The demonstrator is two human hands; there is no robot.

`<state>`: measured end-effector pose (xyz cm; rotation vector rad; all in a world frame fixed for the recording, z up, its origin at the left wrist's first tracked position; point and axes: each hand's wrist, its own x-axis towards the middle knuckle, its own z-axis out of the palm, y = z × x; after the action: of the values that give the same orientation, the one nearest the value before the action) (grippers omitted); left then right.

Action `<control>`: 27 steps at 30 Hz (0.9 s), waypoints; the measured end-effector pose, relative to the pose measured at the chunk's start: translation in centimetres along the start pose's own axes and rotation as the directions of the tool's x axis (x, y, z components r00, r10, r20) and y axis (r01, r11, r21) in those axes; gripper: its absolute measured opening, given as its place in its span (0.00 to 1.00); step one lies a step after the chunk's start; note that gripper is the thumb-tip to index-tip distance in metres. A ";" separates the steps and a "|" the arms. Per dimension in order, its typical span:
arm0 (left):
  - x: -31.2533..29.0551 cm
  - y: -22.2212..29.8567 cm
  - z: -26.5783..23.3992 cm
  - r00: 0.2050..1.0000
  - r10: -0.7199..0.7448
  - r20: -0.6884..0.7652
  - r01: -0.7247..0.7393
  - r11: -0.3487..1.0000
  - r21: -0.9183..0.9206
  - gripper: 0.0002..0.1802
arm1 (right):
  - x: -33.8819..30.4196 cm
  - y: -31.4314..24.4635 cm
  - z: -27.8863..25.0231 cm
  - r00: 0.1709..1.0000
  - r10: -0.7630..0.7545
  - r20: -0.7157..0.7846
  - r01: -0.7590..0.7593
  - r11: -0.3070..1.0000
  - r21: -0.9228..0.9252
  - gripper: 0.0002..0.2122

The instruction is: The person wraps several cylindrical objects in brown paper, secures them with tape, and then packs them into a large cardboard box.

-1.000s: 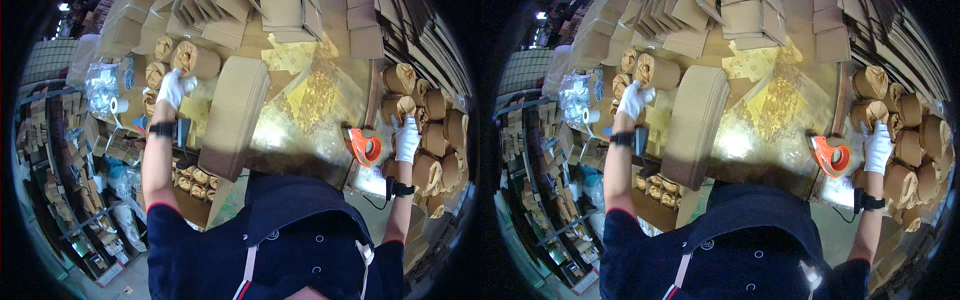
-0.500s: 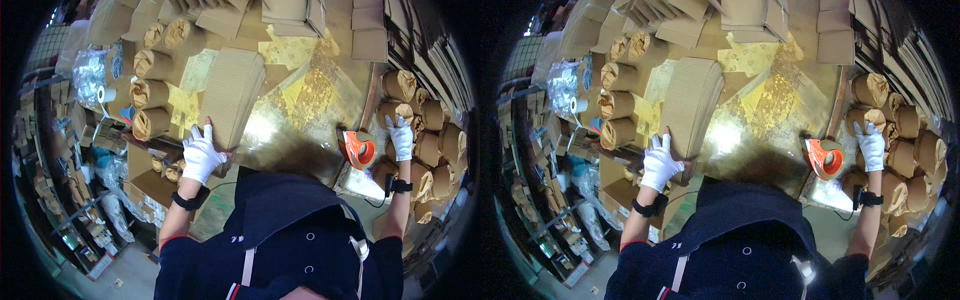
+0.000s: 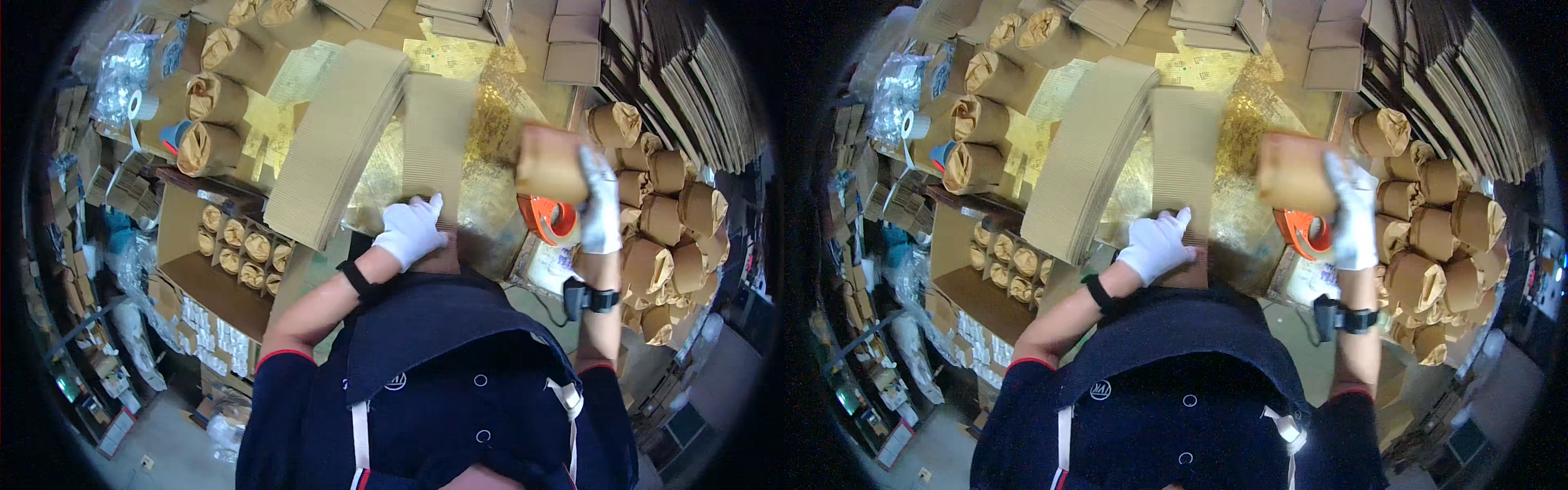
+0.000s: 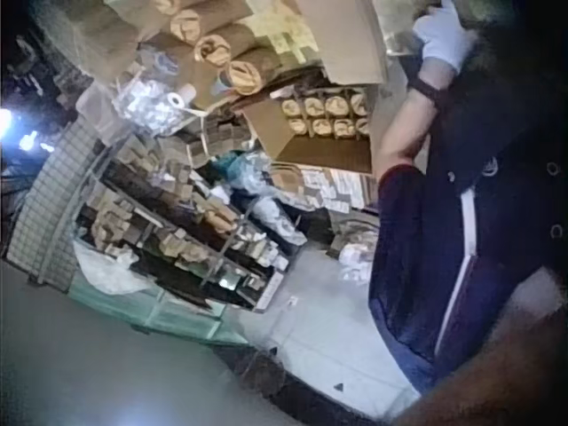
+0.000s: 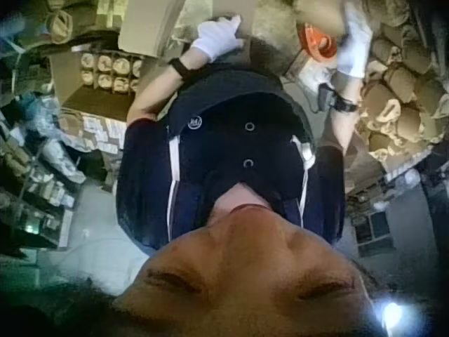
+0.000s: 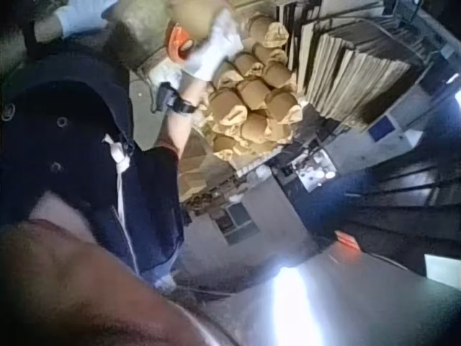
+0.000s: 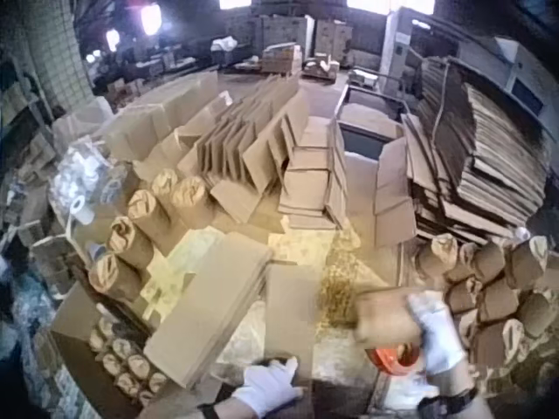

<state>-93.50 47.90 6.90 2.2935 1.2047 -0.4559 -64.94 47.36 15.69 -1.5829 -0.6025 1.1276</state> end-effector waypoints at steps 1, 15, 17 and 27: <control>-0.4 -1.0 1.6 0.995 0.095 0.000 -0.095 0.995 0.009 0.32 | -0.5 0.9 1.8 0.997 0.068 0.045 -0.068 0.998 0.015 0.18; 1.5 -5.7 -0.8 0.642 -0.013 -0.767 -0.454 0.799 -0.394 0.25 | 5.5 13.6 9.9 0.970 -0.126 0.206 0.237 0.655 -0.718 0.35; 4.5 -5.6 -0.9 0.801 -0.351 -0.485 -0.375 0.337 -0.864 0.25 | 6.8 12.2 11.5 0.966 0.008 0.260 0.094 0.921 -0.378 0.40; 7.9 -5.6 0.6 0.818 -0.505 -0.277 -0.395 -0.143 -0.907 0.22 | 3.6 11.0 17.3 0.950 -0.281 -0.135 0.174 0.838 -0.517 0.19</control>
<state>-93.86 55.42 0.84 0.7513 1.1381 1.0851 -80.60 54.74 4.06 -1.9751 -0.9730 0.6374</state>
